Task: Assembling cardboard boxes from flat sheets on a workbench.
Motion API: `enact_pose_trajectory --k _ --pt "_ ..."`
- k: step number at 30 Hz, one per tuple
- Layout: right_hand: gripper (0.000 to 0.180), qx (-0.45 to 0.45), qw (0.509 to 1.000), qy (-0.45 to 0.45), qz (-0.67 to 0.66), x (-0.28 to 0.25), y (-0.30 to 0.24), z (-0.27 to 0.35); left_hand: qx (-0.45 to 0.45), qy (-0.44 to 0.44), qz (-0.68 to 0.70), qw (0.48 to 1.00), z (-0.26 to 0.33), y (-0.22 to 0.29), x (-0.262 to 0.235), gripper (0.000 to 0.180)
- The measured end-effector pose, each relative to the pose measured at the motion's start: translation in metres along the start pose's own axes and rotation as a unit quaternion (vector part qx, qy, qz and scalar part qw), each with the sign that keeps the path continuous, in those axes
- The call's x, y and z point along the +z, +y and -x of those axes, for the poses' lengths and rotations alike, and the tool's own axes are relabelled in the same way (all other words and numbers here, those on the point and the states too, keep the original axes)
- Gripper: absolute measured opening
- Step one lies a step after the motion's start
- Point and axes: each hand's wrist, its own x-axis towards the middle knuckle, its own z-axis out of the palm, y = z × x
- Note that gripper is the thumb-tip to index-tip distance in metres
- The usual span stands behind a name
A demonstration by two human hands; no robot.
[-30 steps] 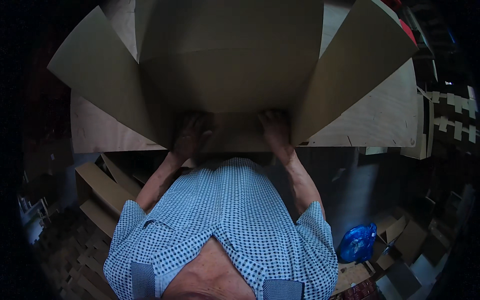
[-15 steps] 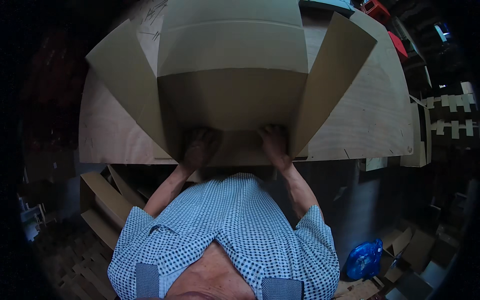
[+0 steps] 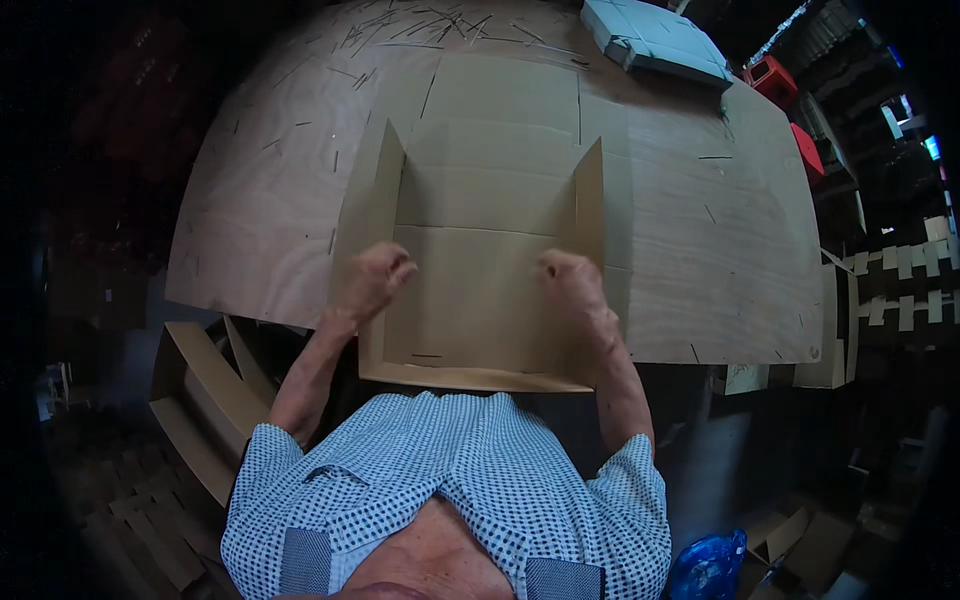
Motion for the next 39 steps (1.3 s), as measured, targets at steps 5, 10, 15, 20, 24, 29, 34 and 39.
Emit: enact_pose_trajectory --k 5,10,15,20,24,29,34,39 --pt "0.031 -0.007 0.859 0.447 0.249 -0.008 0.079 -0.108 -0.059 0.222 -0.131 0.964 -0.111 -0.044 -0.009 0.037" --pt "0.029 0.043 0.987 0.019 -0.152 -0.016 0.134 -0.146 -0.039 0.110 -0.074 0.990 -0.131 -0.066 -0.007 0.027" --pt "0.023 -0.055 0.990 -0.119 0.051 -0.058 0.033 -0.084 0.112 0.007 0.021 0.993 -0.096 -0.022 -0.030 0.026" --pt "0.029 -0.159 0.985 -0.060 -0.043 0.028 -0.005 -0.114 0.146 -0.051 0.048 0.987 -0.107 -0.014 -0.013 0.016" --pt "0.026 -0.135 0.982 -0.114 0.064 0.048 -0.018 -0.119 0.080 -0.065 0.160 0.982 -0.124 -0.024 -0.001 0.024" --pt "0.018 -0.151 0.979 -0.122 0.056 0.051 -0.021 -0.119 -0.158 0.059 0.345 0.923 -0.163 -0.099 0.045 0.052" --pt "0.022 -0.112 0.987 -0.098 0.058 0.050 -0.014 -0.116 -0.277 -0.029 0.535 0.797 -0.179 -0.117 0.060 0.066" --pt "0.024 -0.146 0.966 0.078 -0.196 0.034 -0.011 -0.110 -0.139 -0.006 0.569 0.810 -0.168 -0.091 0.040 0.068"
